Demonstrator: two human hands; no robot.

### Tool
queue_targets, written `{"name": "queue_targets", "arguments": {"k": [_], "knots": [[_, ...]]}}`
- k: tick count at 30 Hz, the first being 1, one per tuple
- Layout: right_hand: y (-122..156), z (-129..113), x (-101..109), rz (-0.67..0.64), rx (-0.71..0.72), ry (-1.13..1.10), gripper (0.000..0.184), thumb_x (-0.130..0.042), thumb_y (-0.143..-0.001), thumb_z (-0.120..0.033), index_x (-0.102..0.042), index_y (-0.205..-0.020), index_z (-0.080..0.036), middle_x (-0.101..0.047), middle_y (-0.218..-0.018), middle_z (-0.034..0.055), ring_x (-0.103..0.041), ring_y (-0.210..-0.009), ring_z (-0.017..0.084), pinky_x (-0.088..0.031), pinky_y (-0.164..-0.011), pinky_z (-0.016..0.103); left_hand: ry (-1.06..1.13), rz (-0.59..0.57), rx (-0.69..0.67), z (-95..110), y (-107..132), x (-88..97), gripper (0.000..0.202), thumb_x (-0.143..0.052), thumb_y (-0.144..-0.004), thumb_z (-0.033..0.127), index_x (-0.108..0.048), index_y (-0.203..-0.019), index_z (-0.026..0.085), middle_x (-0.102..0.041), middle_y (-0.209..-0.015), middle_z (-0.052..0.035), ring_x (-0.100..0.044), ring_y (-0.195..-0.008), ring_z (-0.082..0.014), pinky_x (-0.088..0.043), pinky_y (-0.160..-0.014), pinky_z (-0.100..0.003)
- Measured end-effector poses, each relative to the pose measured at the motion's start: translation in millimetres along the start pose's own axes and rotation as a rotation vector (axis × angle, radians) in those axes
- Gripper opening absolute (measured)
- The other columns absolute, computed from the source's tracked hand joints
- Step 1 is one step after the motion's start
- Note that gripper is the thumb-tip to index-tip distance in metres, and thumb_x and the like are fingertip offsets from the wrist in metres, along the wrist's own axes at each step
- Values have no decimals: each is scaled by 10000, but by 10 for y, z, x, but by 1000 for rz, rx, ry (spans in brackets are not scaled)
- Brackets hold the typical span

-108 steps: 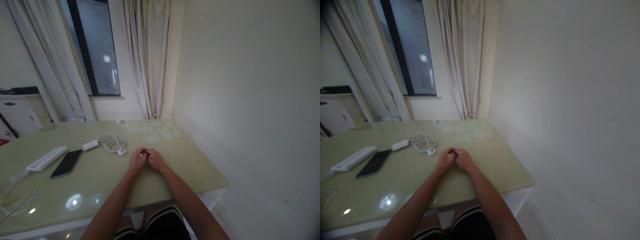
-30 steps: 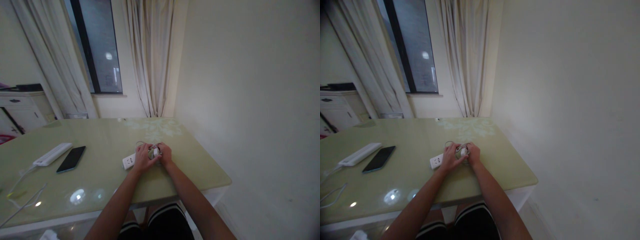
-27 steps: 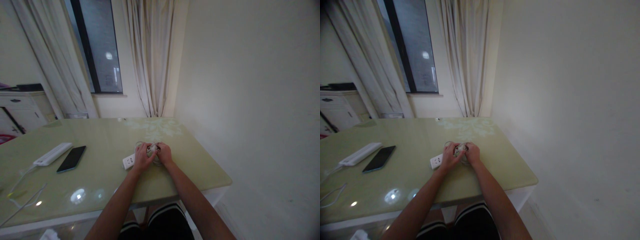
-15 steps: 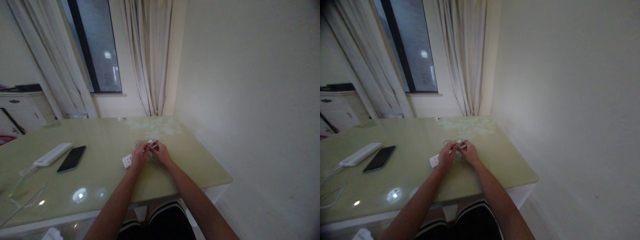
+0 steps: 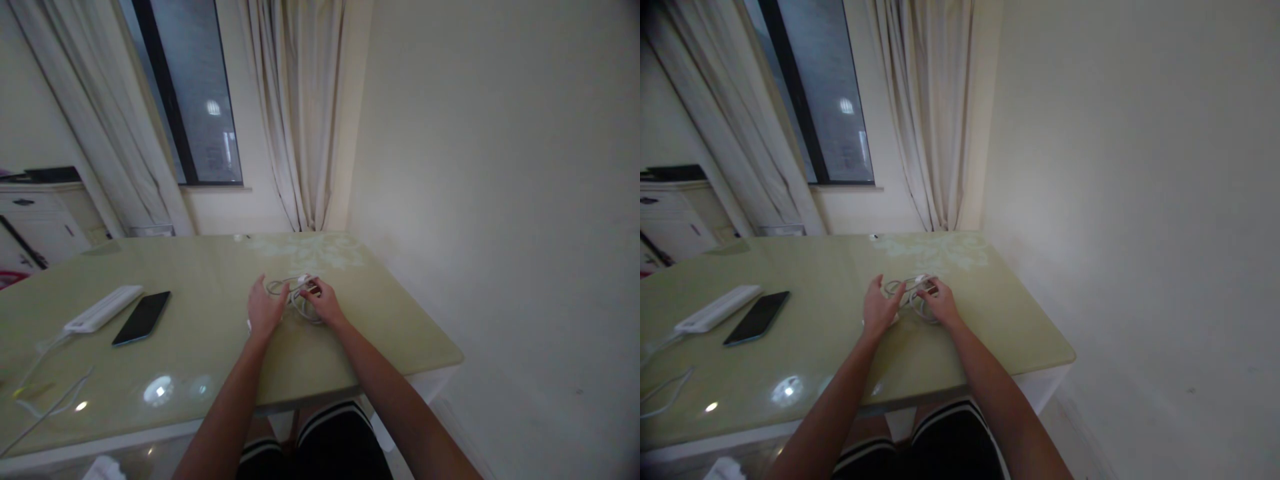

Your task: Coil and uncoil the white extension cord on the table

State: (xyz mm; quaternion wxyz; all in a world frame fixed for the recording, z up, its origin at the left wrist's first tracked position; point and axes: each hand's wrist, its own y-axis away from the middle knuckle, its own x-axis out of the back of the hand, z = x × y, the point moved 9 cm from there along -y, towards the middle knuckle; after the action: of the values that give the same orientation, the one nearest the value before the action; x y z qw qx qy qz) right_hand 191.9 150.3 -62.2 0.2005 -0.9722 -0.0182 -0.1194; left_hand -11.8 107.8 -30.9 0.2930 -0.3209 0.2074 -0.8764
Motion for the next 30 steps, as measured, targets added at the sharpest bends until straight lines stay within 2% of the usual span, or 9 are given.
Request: {"name": "queue_targets", "arguments": {"k": [2,5,8,11,16,19,22,26,30], "knots": [[4,7,1,13,-1,19,553,-750,-796,-451,-671,-1271,-178,-735,-989,52,-658,-776,166,-509,-720,259,42,-136,89,-125,-11,-100,612,-623,-862,532,-581,-1319,126,-701,-1182,-191,-701,-993,-299,-523,-940,-454],[5,48,48,76,-36,55,449,-716,-822,-442,-705,-1178,-168,-740,-952,51,-660,-743,166,-505,-699,258,203,-170,110,-199,-16,-132,413,-598,-862,412,-663,-1185,162,-740,-1063,-127,-711,-819,-230,-557,-849,-400],[8,60,69,101,-70,80,345,-655,-870,-421,-726,-1083,-158,-747,-956,56,-664,-701,155,-489,-670,246,416,-156,123,-238,-25,-153,349,-616,-821,315,-677,-1131,168,-746,-1000,-99,-713,-831,-211,-576,-787,-354],[29,42,108,132,-115,146,326,-646,-884,-459,-743,-1000,-170,-756,-929,50,-667,-660,147,-462,-634,233,502,-81,36,-166,-48,-84,303,-620,-804,255,-691,-1087,173,-727,-1049,-101,-702,-946,-215,-580,-851,-367],[79,43,234,208,-221,266,554,-500,-938,-657,-723,-777,-176,-705,-672,44,-660,-582,160,-434,-596,234,460,14,-250,168,-8,144,172,-610,-885,268,-731,-988,201,-663,-1175,-99,-639,-1137,-226,-518,-1032,-435],[64,111,260,227,-252,196,591,-480,-927,-691,-720,-784,-171,-709,-682,47,-653,-559,155,-448,-589,234,402,-17,-379,350,55,194,253,-689,-880,322,-710,-1107,213,-631,-1254,-105,-611,-1195,-239,-491,-1070,-456],[-2,155,203,202,-186,11,526,-567,-872,-663,-726,-897,-162,-742,-810,53,-664,-605,155,-487,-595,235,356,-44,-484,454,109,190,404,-766,-834,367,-666,-1197,218,-587,-1333,-121,-583,-1247,-257,-481,-1081,-462],[-46,147,118,145,-99,-125,459,-697,-773,-541,-707,-1015,-151,-752,-973,69,-682,-656,157,-526,-594,241,322,51,-460,353,91,213,260,-725,-874,372,-673,-1076,217,-634,-1253,-104,-630,-1133,-238,-526,-987,-417],[8,148,185,199,-159,43,351,-650,-838,-475,-740,-957,-157,-749,-828,40,-665,-553,135,-488,-570,223,223,83,-364,214,62,203,205,-688,-895,366,-663,-1031,215,-682,-1164,-85,-625,-806,-183,-532,-783,-340]]}}
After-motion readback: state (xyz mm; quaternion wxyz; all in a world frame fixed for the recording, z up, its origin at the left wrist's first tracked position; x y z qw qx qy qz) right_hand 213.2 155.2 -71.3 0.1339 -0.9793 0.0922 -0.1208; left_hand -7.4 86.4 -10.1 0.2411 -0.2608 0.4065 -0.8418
